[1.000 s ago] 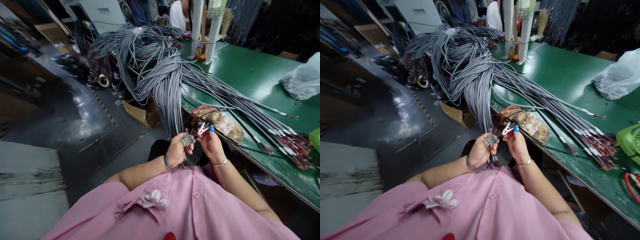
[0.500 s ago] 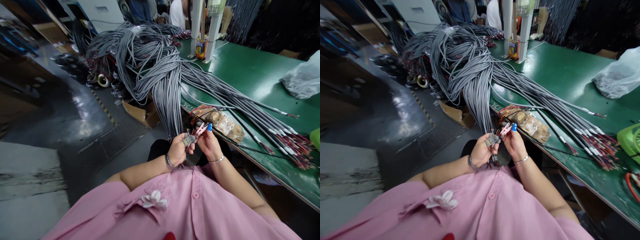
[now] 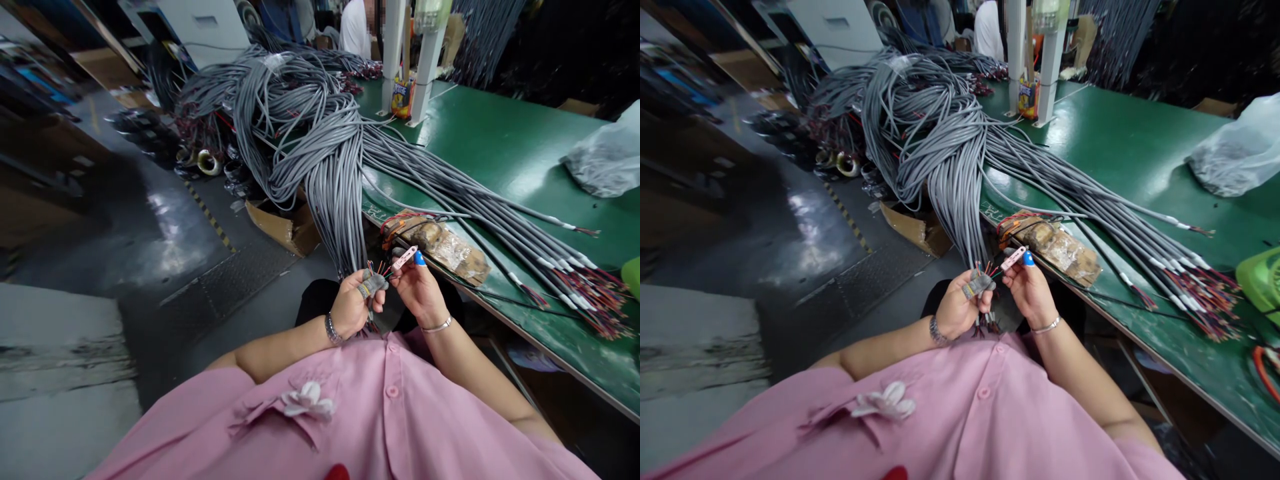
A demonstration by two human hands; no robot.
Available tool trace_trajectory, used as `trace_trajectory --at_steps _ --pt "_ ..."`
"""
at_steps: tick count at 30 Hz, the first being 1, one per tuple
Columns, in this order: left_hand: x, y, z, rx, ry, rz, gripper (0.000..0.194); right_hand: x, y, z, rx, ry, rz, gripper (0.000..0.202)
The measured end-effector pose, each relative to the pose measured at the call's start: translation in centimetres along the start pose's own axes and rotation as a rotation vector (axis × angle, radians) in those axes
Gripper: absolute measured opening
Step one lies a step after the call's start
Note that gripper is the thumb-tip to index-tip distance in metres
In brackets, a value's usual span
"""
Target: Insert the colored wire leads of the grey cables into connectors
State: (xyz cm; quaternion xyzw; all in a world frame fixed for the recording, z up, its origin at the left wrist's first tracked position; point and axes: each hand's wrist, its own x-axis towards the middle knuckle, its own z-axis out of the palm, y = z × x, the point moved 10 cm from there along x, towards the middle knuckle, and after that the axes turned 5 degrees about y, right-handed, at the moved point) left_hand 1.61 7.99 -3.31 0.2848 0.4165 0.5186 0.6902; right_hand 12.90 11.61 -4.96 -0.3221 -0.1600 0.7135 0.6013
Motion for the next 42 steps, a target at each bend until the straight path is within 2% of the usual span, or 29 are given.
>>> trace_trajectory --at_steps 6,10,12,14,17,20,25,30,34,38,42 --pt "0.1 0.7 0.4 -0.025 0.005 0.031 0.023 -0.2 -0.8 -0.2 -0.097 0.025 -0.080 0.027" --pt "0.4 0.9 0.5 -0.010 0.009 0.053 0.024 -0.2 -1.9 -0.8 -0.200 0.074 -0.258 0.024" --pt "0.6 0.8 0.6 -0.004 0.014 0.051 0.024 -0.3 -2.6 -1.4 -0.258 0.140 -0.362 0.028" --pt "0.7 0.7 0.6 0.001 0.026 0.043 0.025 -0.2 -2.8 -1.8 -0.290 0.188 -0.403 0.036" --pt "0.9 0.5 0.6 0.005 0.042 0.028 0.026 0.4 -1.6 -1.3 -0.236 0.131 -0.272 0.045" --pt "1.0 0.2 0.6 0.006 0.042 0.029 0.026 0.9 -0.4 -0.6 -0.124 0.062 -0.114 0.044" --pt "1.0 -0.5 0.3 0.028 0.045 0.018 0.027 1.0 -0.7 -0.6 -0.034 0.079 -0.112 0.033" --pt "0.8 -0.5 0.3 0.035 0.036 0.022 0.029 0.8 -0.2 -0.4 0.015 0.045 -0.071 0.036" --pt "0.5 0.4 0.1 0.045 0.013 0.088 0.028 0.5 0.3 -0.3 0.000 0.014 -0.013 0.047" --pt "0.1 2.1 -0.5 0.147 0.056 0.211 0.030 0.1 -0.3 -0.1 -0.067 0.008 -0.027 0.034" --pt "-0.3 4.3 -0.5 0.323 0.082 0.322 0.029 -0.3 -1.1 0.1 -0.138 0.020 -0.107 0.028"
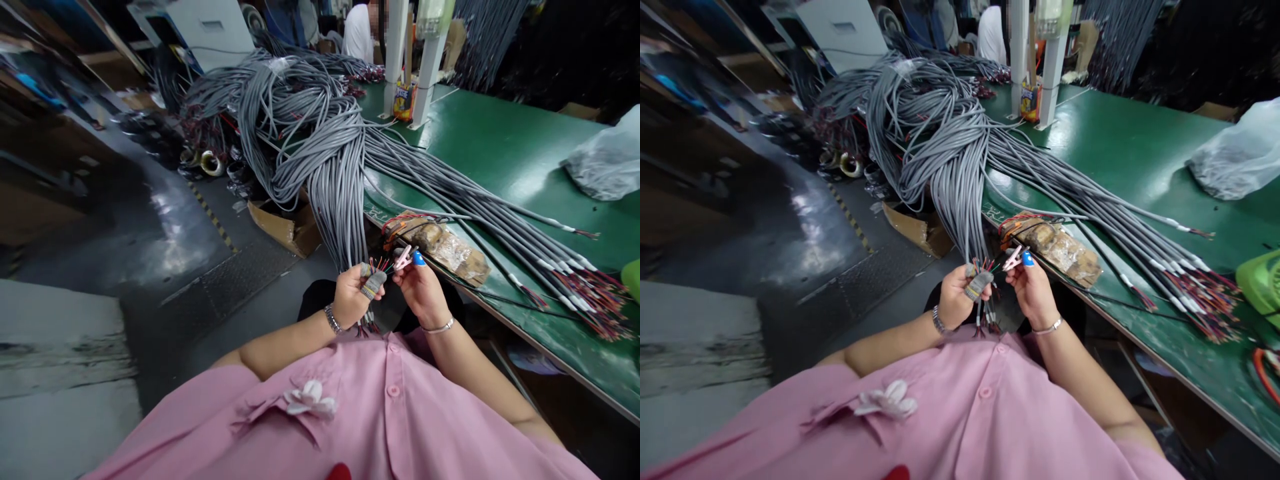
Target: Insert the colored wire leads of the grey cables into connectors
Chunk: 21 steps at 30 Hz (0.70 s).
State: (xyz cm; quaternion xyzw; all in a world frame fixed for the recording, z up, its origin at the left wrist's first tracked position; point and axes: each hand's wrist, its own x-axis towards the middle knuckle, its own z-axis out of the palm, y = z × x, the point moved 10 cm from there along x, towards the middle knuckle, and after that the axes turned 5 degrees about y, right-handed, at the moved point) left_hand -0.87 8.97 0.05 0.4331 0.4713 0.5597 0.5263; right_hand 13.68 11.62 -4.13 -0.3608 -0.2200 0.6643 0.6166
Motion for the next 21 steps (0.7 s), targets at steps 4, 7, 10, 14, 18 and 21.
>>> trace_trajectory --at_steps 4,7,10,14,18,21 --pt "0.6 1.6 -0.8 0.147 0.055 0.099 0.019 -0.3 -1.2 -1.1 -0.154 0.080 -0.204 0.038" --pt "1.2 2.0 -1.4 0.206 0.100 0.146 0.015 -0.4 -1.6 -1.7 -0.245 0.122 -0.295 0.042" --pt "1.5 1.7 -1.1 0.293 0.066 0.191 0.011 0.2 -0.3 -1.2 -0.117 0.066 -0.156 0.043" --pt "1.7 1.3 -0.3 0.405 -0.007 0.256 0.009 0.8 0.6 -0.6 0.073 0.064 -0.008 0.035" --pt "1.4 1.6 0.2 0.471 -0.035 0.341 0.009 1.1 0.5 -0.9 0.132 0.103 -0.025 0.028" --pt "1.0 2.1 0.8 0.502 -0.063 0.427 0.007 1.1 0.8 -1.1 0.142 0.108 -0.018 0.030"
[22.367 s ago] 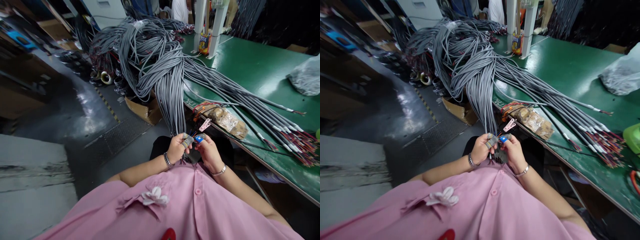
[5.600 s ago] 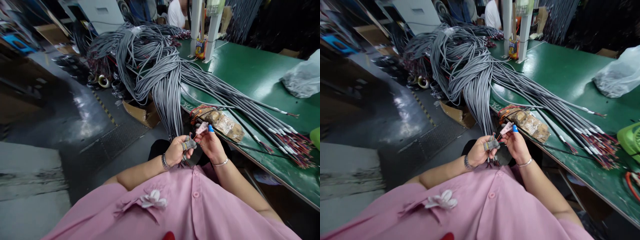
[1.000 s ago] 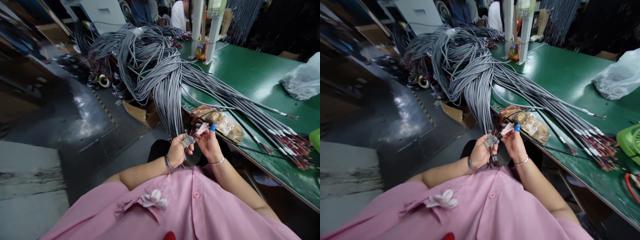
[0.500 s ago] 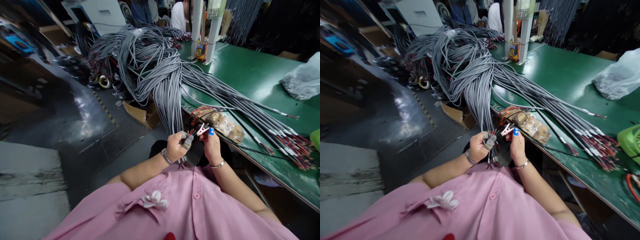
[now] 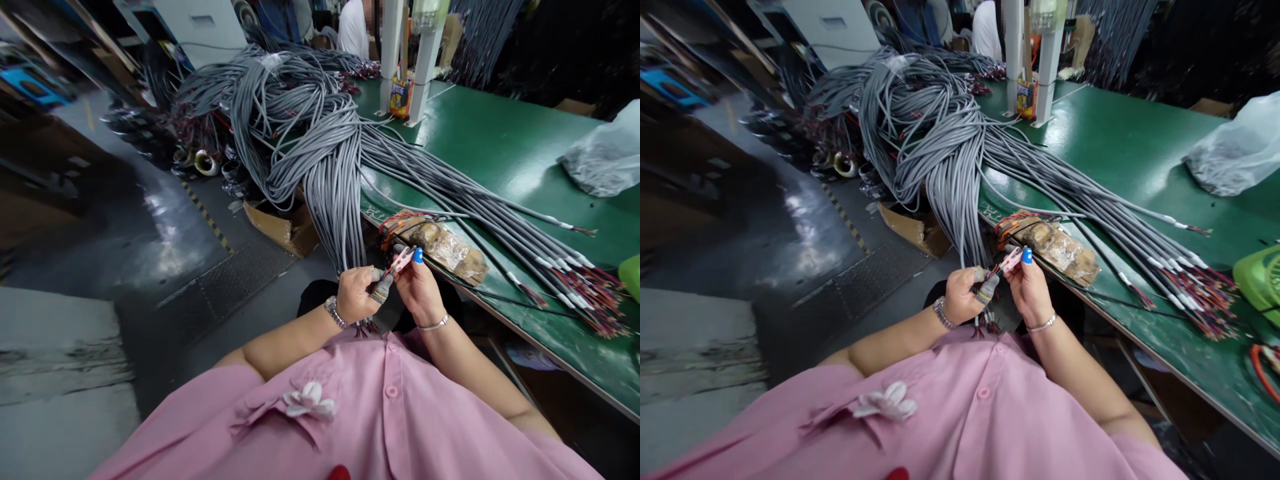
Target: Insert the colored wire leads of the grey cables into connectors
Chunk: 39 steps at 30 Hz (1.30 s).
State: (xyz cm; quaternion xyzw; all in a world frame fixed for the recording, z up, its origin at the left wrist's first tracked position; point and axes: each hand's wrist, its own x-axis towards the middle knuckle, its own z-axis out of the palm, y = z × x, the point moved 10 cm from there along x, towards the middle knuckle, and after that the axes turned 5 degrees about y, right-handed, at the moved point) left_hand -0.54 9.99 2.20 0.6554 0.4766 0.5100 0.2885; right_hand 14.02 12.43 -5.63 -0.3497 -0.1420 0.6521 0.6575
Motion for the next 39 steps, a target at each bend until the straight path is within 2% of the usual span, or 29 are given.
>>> trace_trajectory --at_steps 6,8,10,15,18,22,29,34,39 --pt "-0.3 1.7 -0.6 0.110 0.085 0.242 0.012 -0.4 0.6 0.1 0.013 -0.030 0.066 0.036" --pt "-0.5 1.9 -0.7 0.123 0.088 0.265 0.012 -0.7 0.9 0.2 0.020 -0.052 0.106 0.041" --pt "-0.7 1.3 -0.8 0.064 0.059 0.185 0.015 -0.9 1.2 0.2 0.023 -0.086 0.138 0.045" --pt "-1.9 -2.5 0.5 -0.372 -0.062 -0.285 0.026 -2.6 1.8 0.6 -0.076 -0.211 0.199 0.046" --pt "-2.9 -4.2 1.0 -0.516 -0.062 -0.452 0.031 -4.0 2.4 1.0 -0.217 -0.289 0.220 0.039" --pt "-3.6 -5.0 1.5 -0.551 -0.085 -0.506 0.031 -4.7 2.1 1.3 -0.382 -0.274 0.147 0.029" --pt "-4.3 -4.0 2.3 -0.504 -0.193 -0.487 0.032 -4.7 1.8 1.0 -0.509 -0.199 0.101 0.022" --pt "-4.6 -4.2 2.6 -0.470 -0.219 -0.520 0.033 -4.8 1.5 0.7 -0.486 -0.147 0.067 0.018" --pt "-4.7 -4.5 2.8 -0.498 -0.234 -0.537 0.032 -3.7 0.0 -1.2 -0.261 0.012 0.050 0.015"
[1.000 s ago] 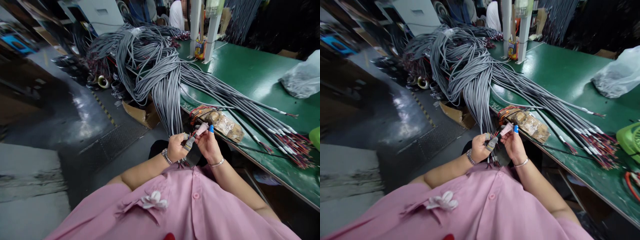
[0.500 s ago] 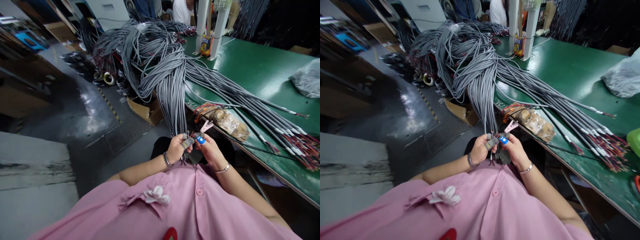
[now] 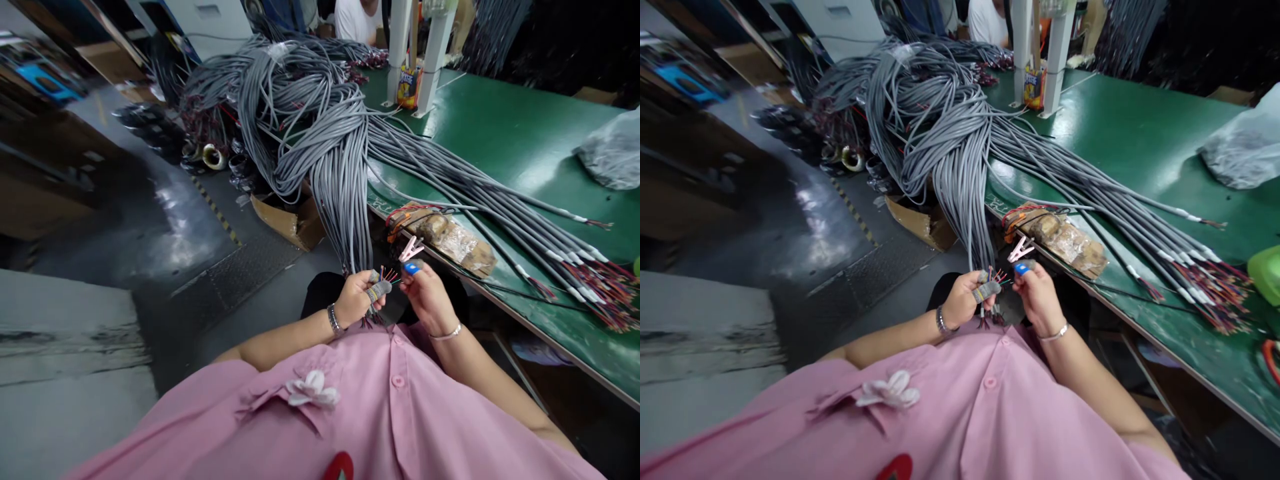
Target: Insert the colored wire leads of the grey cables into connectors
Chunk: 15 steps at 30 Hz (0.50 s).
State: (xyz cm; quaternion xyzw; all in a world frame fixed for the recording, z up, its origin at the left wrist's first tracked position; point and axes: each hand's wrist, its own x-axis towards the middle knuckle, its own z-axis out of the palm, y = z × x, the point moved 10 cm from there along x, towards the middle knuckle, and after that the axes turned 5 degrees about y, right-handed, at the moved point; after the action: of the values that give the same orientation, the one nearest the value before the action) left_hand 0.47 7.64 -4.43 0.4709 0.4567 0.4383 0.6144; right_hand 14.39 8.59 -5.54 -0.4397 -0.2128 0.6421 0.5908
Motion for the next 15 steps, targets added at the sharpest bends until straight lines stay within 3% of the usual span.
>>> trace_trajectory --at_steps 2,8,15 --pt "0.0 -0.1 -0.2 -0.017 0.009 0.000 0.032 0.3 -0.4 -0.7 0.066 0.024 0.006 0.014" --pt "0.4 -0.7 -0.3 -0.044 0.040 -0.014 0.034 -1.0 1.6 1.3 -0.084 -0.209 0.161 0.022" --pt "0.5 -1.0 -0.1 -0.040 0.027 -0.022 0.033 -0.9 1.3 1.6 -0.233 -0.203 0.024 0.020"
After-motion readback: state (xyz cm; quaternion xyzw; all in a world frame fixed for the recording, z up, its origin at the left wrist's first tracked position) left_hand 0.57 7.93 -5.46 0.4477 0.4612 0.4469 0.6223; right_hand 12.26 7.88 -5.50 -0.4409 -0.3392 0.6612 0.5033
